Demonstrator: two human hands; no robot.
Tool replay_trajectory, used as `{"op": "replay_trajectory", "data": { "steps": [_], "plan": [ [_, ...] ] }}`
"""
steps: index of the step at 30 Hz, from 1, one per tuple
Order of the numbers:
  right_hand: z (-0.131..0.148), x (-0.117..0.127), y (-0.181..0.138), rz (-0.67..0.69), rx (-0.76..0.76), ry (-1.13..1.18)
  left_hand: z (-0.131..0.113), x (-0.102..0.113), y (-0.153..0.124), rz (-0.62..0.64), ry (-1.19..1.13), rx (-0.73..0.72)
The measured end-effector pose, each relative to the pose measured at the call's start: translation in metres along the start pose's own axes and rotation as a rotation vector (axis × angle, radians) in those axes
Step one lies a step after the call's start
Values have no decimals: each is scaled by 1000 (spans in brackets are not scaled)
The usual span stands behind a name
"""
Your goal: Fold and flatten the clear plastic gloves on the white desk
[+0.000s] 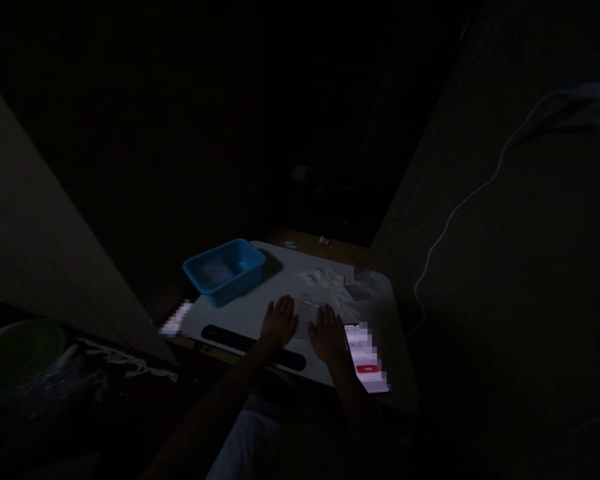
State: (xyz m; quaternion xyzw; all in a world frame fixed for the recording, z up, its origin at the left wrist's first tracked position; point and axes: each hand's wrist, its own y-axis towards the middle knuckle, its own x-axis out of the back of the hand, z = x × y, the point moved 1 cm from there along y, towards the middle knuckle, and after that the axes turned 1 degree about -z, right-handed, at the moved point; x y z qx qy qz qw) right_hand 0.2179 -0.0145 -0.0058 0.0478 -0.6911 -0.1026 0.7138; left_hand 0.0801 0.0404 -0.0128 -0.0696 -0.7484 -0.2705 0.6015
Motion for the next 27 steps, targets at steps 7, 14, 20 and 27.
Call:
{"op": "replay_trajectory", "data": {
  "steps": [7, 14, 20, 27],
  "plan": [
    [2, 3, -1, 11, -5, -16, -1, 1, 0, 11, -19, 9],
    [3, 6, -3, 7, 4, -24, -1, 1, -1, 23, -22, 21],
    [3, 7, -1, 26, -4, -21, 0, 2, -1, 20, -23, 20],
    [2, 4, -1, 15, 3, -22, -1, 3, -1, 39, -9, 15]
  ]
}}
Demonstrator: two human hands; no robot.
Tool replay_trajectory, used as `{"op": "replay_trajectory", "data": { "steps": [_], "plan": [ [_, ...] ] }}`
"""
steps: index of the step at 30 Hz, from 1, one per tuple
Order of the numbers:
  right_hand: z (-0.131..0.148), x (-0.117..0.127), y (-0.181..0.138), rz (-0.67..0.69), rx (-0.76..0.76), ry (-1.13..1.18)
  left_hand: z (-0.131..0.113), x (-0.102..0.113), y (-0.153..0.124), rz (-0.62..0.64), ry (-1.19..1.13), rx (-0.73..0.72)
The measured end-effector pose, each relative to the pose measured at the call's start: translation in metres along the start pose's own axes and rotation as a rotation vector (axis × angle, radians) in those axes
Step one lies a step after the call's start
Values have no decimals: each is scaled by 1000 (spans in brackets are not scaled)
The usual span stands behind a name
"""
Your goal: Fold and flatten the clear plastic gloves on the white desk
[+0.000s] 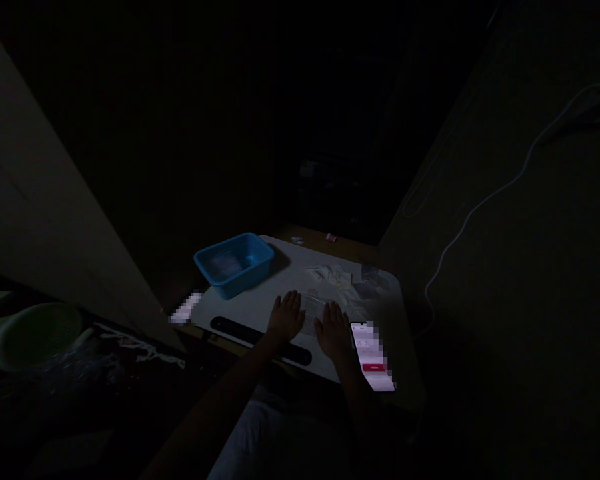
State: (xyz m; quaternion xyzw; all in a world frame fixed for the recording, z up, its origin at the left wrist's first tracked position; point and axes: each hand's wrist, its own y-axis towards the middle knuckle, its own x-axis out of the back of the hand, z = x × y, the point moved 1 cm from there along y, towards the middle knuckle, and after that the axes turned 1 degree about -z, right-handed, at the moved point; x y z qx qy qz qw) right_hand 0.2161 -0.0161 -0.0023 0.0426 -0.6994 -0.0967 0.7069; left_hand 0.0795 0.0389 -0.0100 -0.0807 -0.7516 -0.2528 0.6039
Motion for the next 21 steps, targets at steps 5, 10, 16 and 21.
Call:
{"op": "replay_trajectory", "data": {
  "steps": [5, 10, 16, 21],
  "plan": [
    [-1, -1, 0, -17, 14, 0, -1, 1, 0, 22, 27, 12],
    [-2, -3, 0, -33, 6, -7, -1, 0, 0, 5, 33, 0],
    [-1, -3, 0, -29, 9, -8, 0, -1, 0, 3, 38, 0],
    [-1, -2, 0, -19, 5, -9, 0, -2, -1, -3, 34, 3]
  ]
}}
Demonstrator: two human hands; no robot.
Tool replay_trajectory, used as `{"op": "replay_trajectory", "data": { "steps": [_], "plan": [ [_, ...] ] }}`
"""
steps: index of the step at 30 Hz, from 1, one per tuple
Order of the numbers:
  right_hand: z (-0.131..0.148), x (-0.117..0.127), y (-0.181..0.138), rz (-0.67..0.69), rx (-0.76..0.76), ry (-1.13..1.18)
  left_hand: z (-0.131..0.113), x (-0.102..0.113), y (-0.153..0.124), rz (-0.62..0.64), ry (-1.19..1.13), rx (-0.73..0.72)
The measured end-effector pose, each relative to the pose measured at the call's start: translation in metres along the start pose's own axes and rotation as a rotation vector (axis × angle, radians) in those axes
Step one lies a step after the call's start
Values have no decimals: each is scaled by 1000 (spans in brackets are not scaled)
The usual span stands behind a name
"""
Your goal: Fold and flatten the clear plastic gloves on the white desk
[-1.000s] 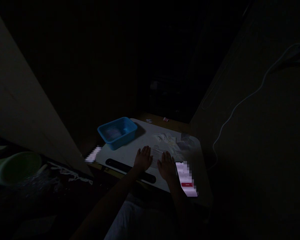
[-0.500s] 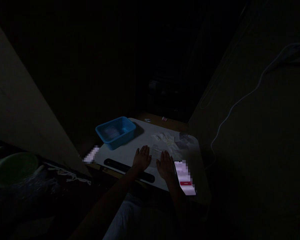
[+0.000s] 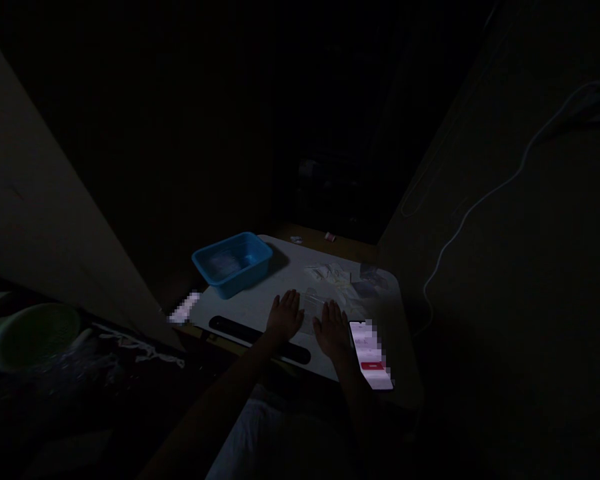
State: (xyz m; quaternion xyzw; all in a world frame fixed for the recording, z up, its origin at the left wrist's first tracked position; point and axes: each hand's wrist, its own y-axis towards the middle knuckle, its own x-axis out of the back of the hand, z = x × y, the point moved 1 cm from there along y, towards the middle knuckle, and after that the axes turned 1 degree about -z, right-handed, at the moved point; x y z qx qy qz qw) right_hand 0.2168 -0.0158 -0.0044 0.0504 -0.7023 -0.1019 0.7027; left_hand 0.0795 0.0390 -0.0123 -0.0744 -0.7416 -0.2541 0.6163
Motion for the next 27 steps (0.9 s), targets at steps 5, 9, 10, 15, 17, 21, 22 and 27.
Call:
{"op": "replay_trajectory", "data": {
  "steps": [5, 9, 10, 15, 17, 21, 22, 27],
  "plan": [
    [0, 1, 0, -2, 2, 0, -1, 2, 0, 11, -3, 2],
    [-1, 1, 0, -23, 12, -10, -2, 2, 0, 7, 4, 7],
    [-1, 0, 0, -27, 9, -13, -2, 2, 0, 5, 5, 5],
    [0, 1, 0, -32, 11, -6, 0, 0, 1, 1, -2, 4],
    [0, 0, 0, -30, 7, -6, 0, -1, 0, 0, -5, 3],
    [0, -2, 1, -22, -1, -3, -1, 2, -1, -5, -1, -4],
    [0, -2, 1, -17, -1, -1, -1, 3, -1, -3, -1, -4],
    [0, 1, 0, 1, -1, 7, -2, 5, 0, 18, 2, 3]
  ]
}}
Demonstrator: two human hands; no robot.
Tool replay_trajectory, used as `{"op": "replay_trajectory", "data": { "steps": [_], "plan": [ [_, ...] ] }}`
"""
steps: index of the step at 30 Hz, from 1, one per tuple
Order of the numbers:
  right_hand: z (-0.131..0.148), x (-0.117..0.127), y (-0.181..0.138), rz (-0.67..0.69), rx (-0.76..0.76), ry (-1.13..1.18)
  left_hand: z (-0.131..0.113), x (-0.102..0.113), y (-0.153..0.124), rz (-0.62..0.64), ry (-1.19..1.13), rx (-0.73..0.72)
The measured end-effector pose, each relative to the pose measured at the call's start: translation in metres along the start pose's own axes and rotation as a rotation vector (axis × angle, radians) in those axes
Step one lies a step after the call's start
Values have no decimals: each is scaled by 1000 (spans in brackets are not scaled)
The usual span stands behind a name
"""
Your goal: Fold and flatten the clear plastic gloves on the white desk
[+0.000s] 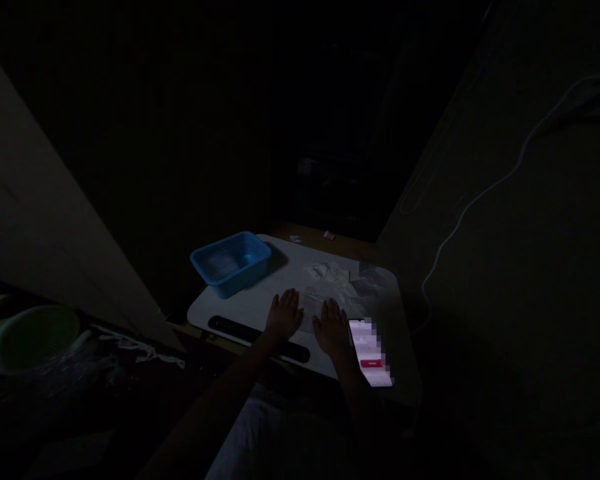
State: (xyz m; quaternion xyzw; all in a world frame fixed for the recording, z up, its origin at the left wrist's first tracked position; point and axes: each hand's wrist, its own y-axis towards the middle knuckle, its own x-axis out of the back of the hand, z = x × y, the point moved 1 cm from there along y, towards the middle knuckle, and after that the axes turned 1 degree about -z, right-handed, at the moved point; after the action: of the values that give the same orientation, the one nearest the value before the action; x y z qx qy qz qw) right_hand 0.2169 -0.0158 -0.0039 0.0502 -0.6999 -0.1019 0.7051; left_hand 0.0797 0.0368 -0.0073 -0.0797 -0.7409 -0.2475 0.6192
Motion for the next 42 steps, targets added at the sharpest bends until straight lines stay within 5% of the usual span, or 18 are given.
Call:
{"op": "replay_trajectory", "data": {
  "steps": [15, 22, 29, 42],
  "plan": [
    [-1, 0, 1, -4, -1, 6, 1, -3, 2, 25, 14, 12],
    [0, 1, 2, 21, -6, 15, 11, 14, 10, 26, 4, 52],
    [-1, 0, 3, 31, -11, 24, -17, 4, 11, 24, -131, -373],
    [-2, -2, 1, -25, 11, 15, 10, -1, -5, 12, 31, -117]
  ]
}}
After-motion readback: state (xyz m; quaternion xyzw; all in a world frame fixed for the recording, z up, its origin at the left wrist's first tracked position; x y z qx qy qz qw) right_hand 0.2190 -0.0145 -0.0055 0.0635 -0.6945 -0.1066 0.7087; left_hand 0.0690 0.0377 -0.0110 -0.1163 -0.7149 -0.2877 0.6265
